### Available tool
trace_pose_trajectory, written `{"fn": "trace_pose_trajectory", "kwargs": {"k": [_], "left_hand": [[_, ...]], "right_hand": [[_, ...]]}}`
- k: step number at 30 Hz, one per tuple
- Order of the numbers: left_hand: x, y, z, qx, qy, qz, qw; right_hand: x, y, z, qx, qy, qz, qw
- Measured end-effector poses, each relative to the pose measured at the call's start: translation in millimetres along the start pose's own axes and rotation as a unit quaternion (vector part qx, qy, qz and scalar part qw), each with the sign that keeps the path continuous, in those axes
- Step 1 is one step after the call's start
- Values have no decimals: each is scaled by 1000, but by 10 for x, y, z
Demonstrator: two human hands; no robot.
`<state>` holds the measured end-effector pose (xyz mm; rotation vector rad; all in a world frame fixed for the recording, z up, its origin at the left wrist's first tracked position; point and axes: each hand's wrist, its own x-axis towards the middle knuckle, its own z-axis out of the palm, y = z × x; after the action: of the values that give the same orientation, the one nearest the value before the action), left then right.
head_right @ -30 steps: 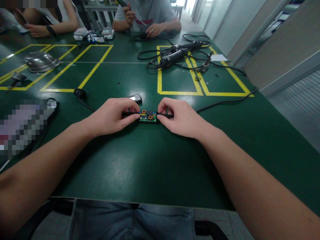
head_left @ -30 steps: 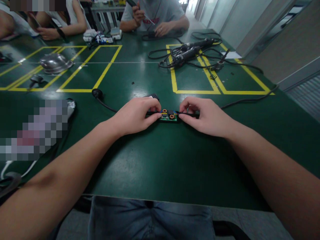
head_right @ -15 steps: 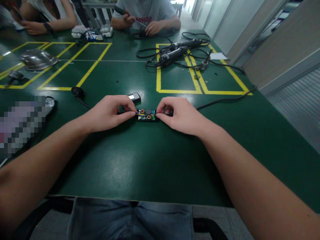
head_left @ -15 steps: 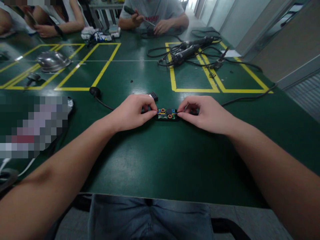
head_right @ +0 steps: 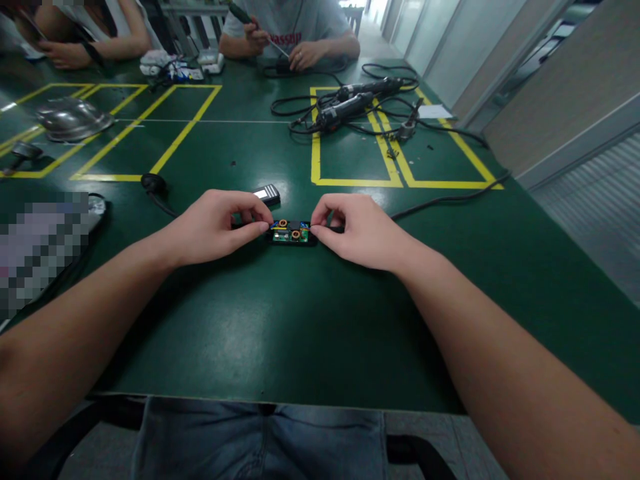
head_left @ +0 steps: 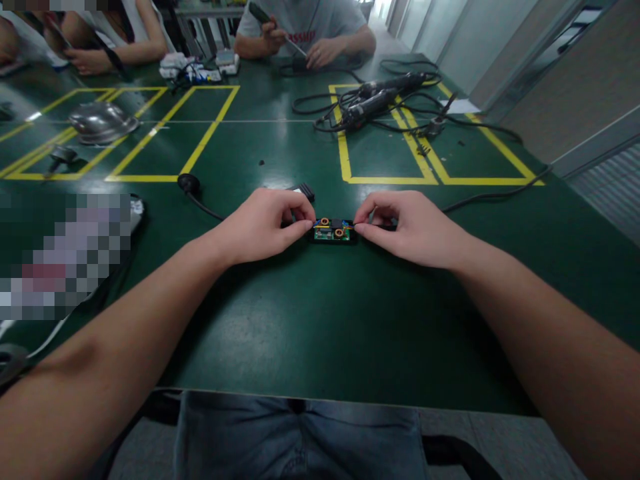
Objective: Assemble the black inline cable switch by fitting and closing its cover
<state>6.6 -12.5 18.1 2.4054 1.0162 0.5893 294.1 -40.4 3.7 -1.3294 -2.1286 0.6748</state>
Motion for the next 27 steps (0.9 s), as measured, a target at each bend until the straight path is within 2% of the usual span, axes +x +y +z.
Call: {"fn": "trace_pose_trajectory", "kwargs": {"k": [14,19,27], "left_hand": [[15,-28,20,-2,-16,-10,1000],[15,-54,-4,4,-16,-8,1000],[58,-143,-7,-1,-20,-5,1000]], "right_hand": [[6,-22,14,-22,-11,-25,999],[9,10,4,-16,9,-40,999],[43,54,-19,21,-12,-12,1000]]}}
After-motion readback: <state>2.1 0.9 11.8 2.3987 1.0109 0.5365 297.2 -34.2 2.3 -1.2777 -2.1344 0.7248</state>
